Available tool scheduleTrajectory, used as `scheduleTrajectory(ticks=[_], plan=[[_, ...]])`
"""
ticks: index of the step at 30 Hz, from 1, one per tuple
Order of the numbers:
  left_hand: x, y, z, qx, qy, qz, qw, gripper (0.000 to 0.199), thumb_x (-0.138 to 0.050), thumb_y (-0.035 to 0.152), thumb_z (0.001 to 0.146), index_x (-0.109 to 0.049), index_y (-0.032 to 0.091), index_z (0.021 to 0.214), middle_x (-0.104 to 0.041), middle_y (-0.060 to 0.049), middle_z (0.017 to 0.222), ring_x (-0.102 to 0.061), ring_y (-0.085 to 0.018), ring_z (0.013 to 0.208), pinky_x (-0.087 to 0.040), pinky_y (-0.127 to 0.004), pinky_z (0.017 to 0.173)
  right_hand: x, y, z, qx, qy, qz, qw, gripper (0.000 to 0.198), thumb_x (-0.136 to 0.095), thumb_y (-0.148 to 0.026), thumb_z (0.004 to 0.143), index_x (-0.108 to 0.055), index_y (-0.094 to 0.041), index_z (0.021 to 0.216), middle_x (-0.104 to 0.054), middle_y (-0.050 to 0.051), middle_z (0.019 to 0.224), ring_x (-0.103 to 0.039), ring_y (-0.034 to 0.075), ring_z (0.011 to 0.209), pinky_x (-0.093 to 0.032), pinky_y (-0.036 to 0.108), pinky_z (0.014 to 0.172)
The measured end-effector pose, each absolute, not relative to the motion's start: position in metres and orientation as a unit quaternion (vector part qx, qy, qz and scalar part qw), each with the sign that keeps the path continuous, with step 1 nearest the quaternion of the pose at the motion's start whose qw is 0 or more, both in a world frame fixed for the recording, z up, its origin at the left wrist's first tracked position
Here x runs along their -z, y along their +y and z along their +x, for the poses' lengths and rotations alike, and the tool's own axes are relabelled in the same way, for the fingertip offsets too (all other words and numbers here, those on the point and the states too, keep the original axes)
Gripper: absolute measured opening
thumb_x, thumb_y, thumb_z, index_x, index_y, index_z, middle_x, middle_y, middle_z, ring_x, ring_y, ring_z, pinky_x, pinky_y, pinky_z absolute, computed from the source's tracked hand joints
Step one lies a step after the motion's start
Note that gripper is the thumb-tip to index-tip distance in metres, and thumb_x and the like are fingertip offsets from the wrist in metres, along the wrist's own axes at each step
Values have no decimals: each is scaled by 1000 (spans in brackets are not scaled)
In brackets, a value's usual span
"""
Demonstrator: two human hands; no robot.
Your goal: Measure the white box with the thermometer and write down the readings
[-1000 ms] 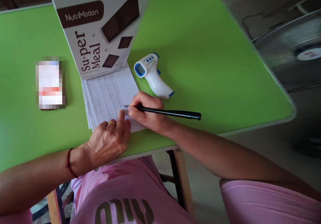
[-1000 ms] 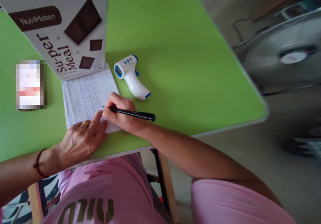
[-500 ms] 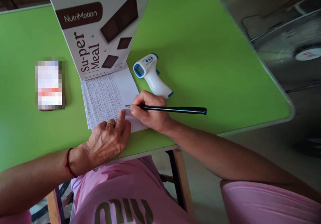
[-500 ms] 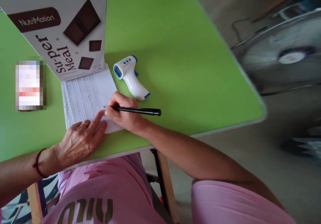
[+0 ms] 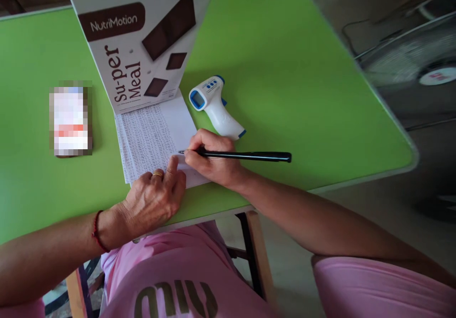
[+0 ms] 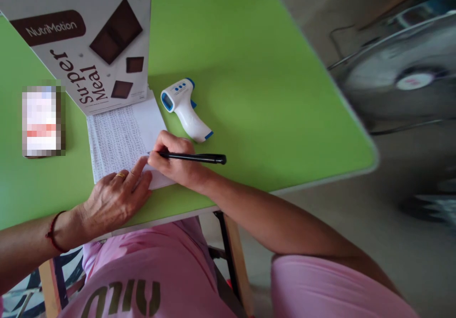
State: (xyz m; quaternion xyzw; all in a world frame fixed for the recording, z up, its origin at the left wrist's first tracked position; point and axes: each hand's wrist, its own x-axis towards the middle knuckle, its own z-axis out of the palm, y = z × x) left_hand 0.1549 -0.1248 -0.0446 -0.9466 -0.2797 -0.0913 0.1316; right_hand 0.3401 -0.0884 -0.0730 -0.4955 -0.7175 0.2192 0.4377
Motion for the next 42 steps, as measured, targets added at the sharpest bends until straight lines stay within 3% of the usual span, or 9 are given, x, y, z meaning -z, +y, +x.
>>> scheduleTrajectory(ticks=[18,35,42], plan=[[46,-126,154,82,-273,-954,92,20,-48,15,95,-64,7,104,-64,-25,128,-63,-17,63,-50,-29,47,74,-89,341,-213,-720,-508,422,17,-58,-26,79,-46,-25,66,-54,-6,50,-47,11,46,-42,26,47],[46,-126,155,65,-272,-955,98,22,-46,14,95,-65,9,104,-65,-23,127,-62,-17,62,-49,-29,46,75,-89,342,-194,-707,-511,449,18,-58,-28,80,-46,-25,67,-54,-5,52,-45,10,45,-41,26,45],[47,-125,155,90,-268,-950,130,20,-48,14,94,-67,9,99,-67,-23,123,-63,-16,60,-50,-29,46,73,-86,344,-139,-715,-469,500,5,-58,-30,89,-57,-25,88,-60,-2,69,-54,12,56,-48,28,54]])
